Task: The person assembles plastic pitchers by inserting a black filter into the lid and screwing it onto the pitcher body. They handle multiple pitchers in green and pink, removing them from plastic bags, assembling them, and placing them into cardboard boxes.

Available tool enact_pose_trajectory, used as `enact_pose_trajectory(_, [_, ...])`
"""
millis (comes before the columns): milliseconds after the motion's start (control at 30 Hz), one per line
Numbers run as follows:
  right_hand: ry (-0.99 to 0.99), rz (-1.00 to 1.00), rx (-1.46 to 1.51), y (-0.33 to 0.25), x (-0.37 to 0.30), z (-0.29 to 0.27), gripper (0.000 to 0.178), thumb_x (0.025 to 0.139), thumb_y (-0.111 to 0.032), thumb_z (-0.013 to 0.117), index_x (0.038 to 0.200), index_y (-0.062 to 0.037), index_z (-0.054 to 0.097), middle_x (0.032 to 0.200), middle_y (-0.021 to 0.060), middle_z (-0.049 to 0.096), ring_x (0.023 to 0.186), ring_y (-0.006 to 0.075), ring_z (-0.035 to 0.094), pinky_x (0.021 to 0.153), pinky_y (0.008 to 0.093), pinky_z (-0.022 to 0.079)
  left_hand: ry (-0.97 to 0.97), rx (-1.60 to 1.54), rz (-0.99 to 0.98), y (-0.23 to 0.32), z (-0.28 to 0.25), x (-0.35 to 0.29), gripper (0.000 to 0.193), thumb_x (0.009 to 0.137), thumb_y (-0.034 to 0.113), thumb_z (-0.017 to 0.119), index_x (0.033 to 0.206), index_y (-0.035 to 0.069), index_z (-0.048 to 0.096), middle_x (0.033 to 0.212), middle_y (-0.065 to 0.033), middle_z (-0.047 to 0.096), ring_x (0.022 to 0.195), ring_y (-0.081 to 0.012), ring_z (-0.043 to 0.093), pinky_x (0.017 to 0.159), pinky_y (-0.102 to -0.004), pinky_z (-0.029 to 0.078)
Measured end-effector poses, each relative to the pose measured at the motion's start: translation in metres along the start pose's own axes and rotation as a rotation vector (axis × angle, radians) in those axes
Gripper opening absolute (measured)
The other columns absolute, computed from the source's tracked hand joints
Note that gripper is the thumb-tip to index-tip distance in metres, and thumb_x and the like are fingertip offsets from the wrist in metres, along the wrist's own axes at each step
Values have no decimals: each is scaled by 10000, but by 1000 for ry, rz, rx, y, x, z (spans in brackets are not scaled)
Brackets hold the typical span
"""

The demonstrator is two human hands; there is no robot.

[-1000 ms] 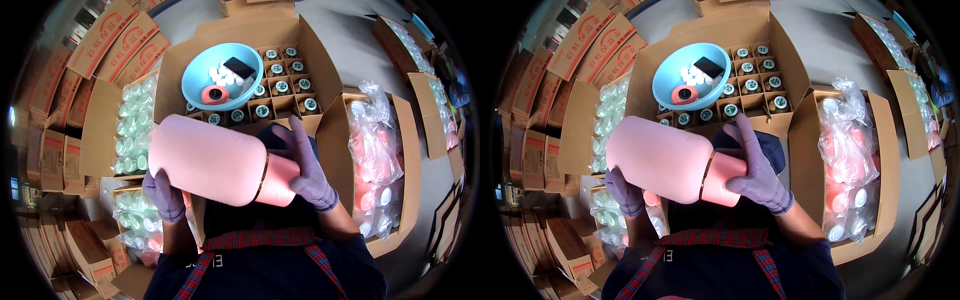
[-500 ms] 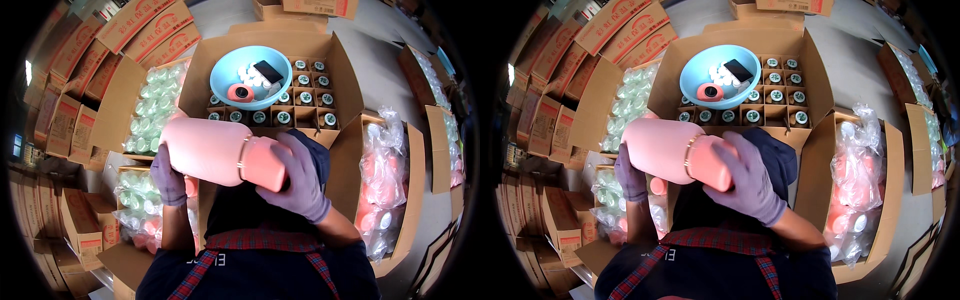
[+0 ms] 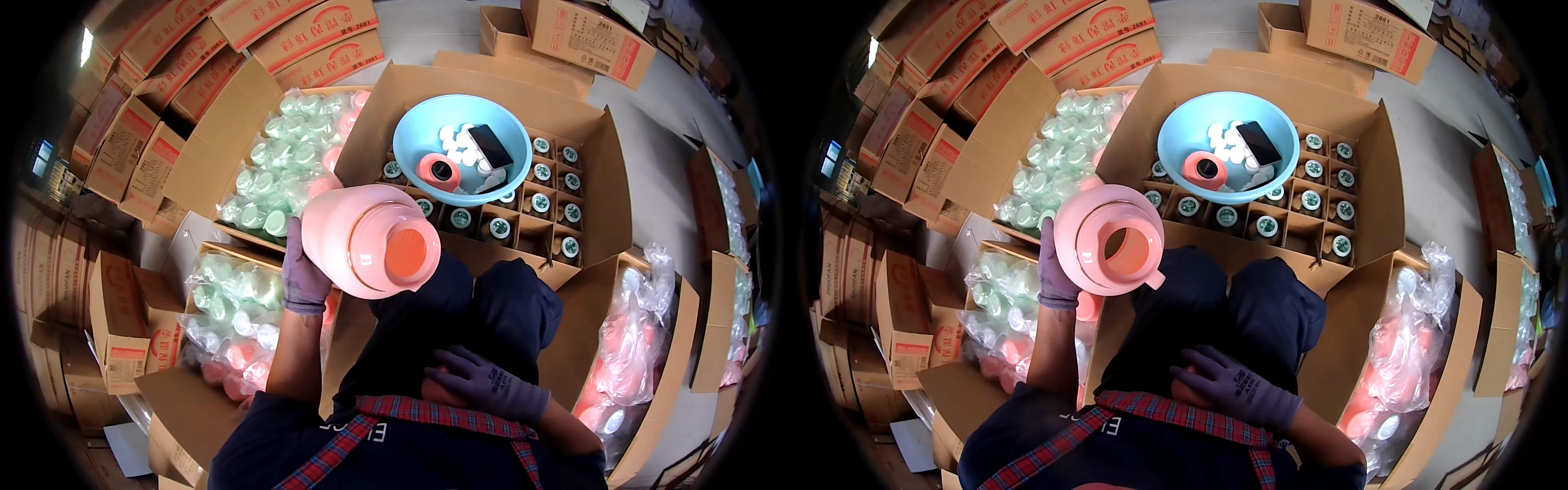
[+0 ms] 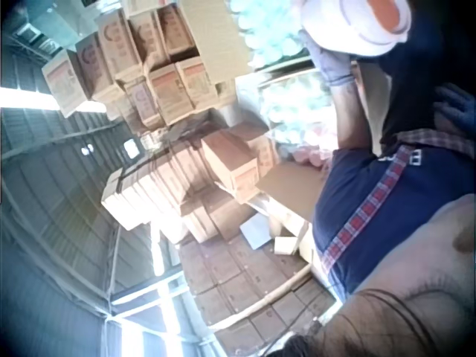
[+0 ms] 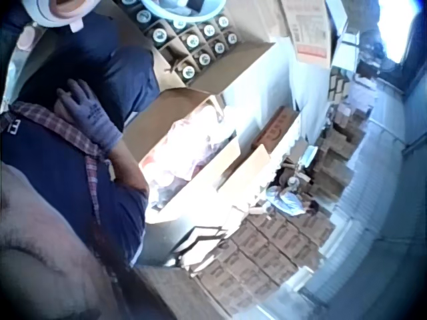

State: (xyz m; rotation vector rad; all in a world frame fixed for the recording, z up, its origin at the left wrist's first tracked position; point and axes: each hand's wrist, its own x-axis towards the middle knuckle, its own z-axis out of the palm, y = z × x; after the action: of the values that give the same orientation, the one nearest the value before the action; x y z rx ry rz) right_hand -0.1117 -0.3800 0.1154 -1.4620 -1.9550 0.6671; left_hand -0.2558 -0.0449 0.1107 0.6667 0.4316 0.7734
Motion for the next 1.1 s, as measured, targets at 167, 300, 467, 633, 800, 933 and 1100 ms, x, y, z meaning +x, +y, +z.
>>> enact_pose_trajectory(167, [-92, 16, 104, 11, 4, -3, 637, 901, -149, 656, 1481, -50, 412, 1412, 261, 441, 1312, 442, 466, 1081, 466, 457, -246, -52, 13, -6, -9, 9, 512, 1056, 368, 498, 1451, 44, 452, 1421, -149, 563, 1279, -247, 564, 1075, -394, 469])
enact_pose_trajectory(300, [-141, 10, 172, 19, 8, -3, 682, 893, -130, 679, 1502, -48, 381, 1472, 269, 394, 1367, 442, 420, 1109, 469, 429, -192, 299, 149, -21, 5, 5, 600, 1078, 489, 367, 1449, 28, 464, 1422, -141, 564, 1294, -281, 559, 1079, -422, 468])
enact_pose_trajectory(467, [31, 46, 229, 7, 14, -56, 583, 878, -95, 707, 1416, -22, 495, 1367, 239, 531, 1263, 394, 545, 1059, 432, 472, -250, 276, 99, -21, 13, 2, 587, 1077, 500, 362, 1455, 61, 458, 1422, -128, 563, 1273, -279, 581, 1023, -470, 519])
enact_pose_trajectory(633, [734, 180, 199, -17, 49, -105, 435, 873, 26, 588, 1309, 17, 585, 1090, 152, 663, 930, 230, 679, 861, 323, 524, -400, 335, 138, -21, 11, -3, 595, 1079, 506, 346, 1456, 60, 455, 1430, -120, 556, 1295, -270, 565, 1057, -448, 497])
enact_pose_trajectory(800, [754, 95, -109, -40, 113, -140, 522, 843, -123, 710, 1340, -43, 571, 1050, 137, 609, 807, 257, 651, 731, 341, 543, -307, 375, -49, -10, 25, -11, 587, 1089, 475, 334, 1441, 24, 466, 1422, -132, 562, 1299, -263, 559, 1090, -416, 463])
enact_pose_trajectory(933, [595, 201, -186, -17, 133, -133, 340, 852, -163, 697, 1181, -96, 643, 928, 132, 646, 814, 370, 661, 712, 418, 550, -142, 108, -81, 30, 6, -29, 524, 1099, 371, 351, 1429, -21, 458, 1419, -179, 553, 1300, -269, 556, 1077, -433, 472])
enact_pose_trajectory(1100, [273, 467, 468, 36, 111, -82, 226, 904, -166, 621, 1085, -31, 617, 919, 195, 671, 856, 385, 673, 744, 428, 545, -120, 662, 49, 49, -33, -69, 948, 760, 460, 857, 1443, -47, 440, 1337, -119, 597, 1216, -221, 587, 1052, -376, 453])
